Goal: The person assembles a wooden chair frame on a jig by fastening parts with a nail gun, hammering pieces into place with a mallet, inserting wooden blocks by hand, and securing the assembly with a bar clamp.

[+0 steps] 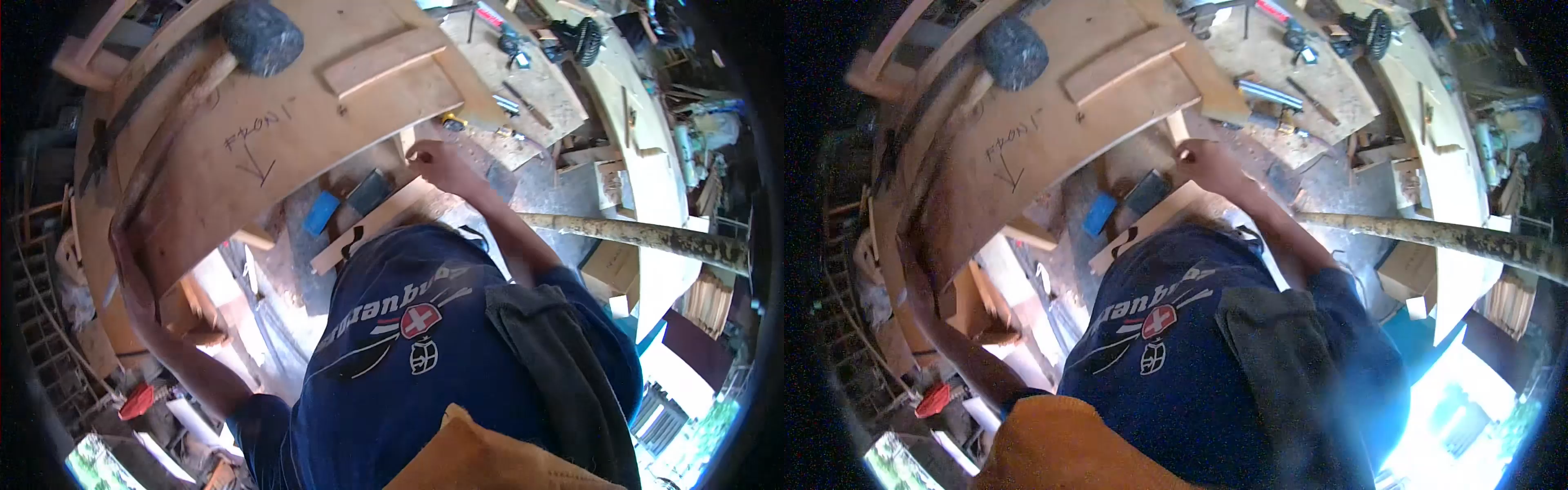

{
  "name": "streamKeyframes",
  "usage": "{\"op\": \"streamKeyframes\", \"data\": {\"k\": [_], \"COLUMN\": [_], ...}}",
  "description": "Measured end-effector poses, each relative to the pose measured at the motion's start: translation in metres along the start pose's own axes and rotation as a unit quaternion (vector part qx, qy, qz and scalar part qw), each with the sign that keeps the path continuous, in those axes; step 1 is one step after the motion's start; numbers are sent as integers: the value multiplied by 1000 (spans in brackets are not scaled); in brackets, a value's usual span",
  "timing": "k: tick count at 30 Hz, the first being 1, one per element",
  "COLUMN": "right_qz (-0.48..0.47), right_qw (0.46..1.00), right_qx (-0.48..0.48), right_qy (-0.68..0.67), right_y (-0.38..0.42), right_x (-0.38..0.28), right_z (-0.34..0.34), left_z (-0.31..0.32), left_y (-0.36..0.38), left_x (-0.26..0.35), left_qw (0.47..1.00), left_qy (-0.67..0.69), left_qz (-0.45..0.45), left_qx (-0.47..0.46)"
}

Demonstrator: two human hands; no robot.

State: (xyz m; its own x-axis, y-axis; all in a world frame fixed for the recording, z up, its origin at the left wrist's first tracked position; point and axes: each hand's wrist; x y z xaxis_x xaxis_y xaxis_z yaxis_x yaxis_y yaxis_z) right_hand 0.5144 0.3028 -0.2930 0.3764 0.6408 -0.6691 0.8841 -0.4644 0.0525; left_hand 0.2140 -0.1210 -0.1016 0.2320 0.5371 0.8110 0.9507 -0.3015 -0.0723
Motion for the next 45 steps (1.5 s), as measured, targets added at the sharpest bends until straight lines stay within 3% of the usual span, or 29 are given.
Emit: {"op": "streamKeyframes", "data": {"k": [1, 2, 3, 6, 8, 9, 11, 13, 16, 19, 22, 25, 26, 31, 34, 39, 45], "right_qz": [43, 14, -93, -95, -109, -175, -192, -137, -92, -73, -132, -31, -34, -76, -25, -29, -19], "right_qw": [998, 994, 992, 976, 985, 974, 979, 989, 995, 991, 979, 994, 992, 987, 987, 982, 982], "right_qx": [-47, -101, -76, -30, 50, 60, 57, 1, -28, -32, 7, -28, -29, -7, -38, -51, -90], "right_qy": [-16, -28, -30, -196, -123, -127, -20, 59, 28, 111, 156, 103, 117, 141, 155, 180, 165], "right_y": [19, 32, 46, 72, 60, 41, 8, -10, -25, -25, -26, -26, -26, -30, -32, -34, -41], "right_x": [-34, -37, -52, -100, -123, -119, -123, -142, -141, -147, -140, -151, -155, -150, -159, -160, -152], "right_z": [-53, -89, -124, -196, -221, -224, -225, -229, -218, -217, -217, -219, -220, -218, -221, -225, -230], "left_z": [0, 0, -2, -5, -4, -3, -2, 1, 11, 10, 19, 42, 49, 113, 140, 161, 164], "left_y": [0, 1, 1, 3, 4, 5, 6, 9, 21, 44, 62, 76, 80, 102, 99, 86, 78], "left_x": [0, -1, -2, -3, -2, 0, 5, 10, 24, 45, 66, 79, 75, 120, 137, 143, 135], "left_qw": [1000, 1000, 1000, 999, 999, 999, 999, 999, 989, 986, 964, 934, 908, 878, 861, 835, 834], "left_qy": [6, 10, 12, 6, -7, -15, -31, -44, -107, -127, -187, -203, -208, -84, -116, -155, -104], "left_qz": [8, 16, 22, 39, 38, 33, 25, 14, 75, 107, 190, 293, 364, 459, 488, 523, 534], "left_qx": [-6, -11, -17, -37, -37, -29, -9, 16, 66, 8, -12, -16, -25, -109, -87, -72, -90]}}
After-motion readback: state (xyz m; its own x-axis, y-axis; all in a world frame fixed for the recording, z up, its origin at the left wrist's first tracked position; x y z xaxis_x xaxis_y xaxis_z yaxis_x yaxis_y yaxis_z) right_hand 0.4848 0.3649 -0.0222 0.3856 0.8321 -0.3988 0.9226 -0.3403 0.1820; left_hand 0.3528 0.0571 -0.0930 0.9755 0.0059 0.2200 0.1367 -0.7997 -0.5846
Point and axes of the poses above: each hand's wrist, its own y-axis away from the middle knuckle, its own z-axis out of the palm, x = y × z, and after that the axes turned 10 degrees about y, right-handed
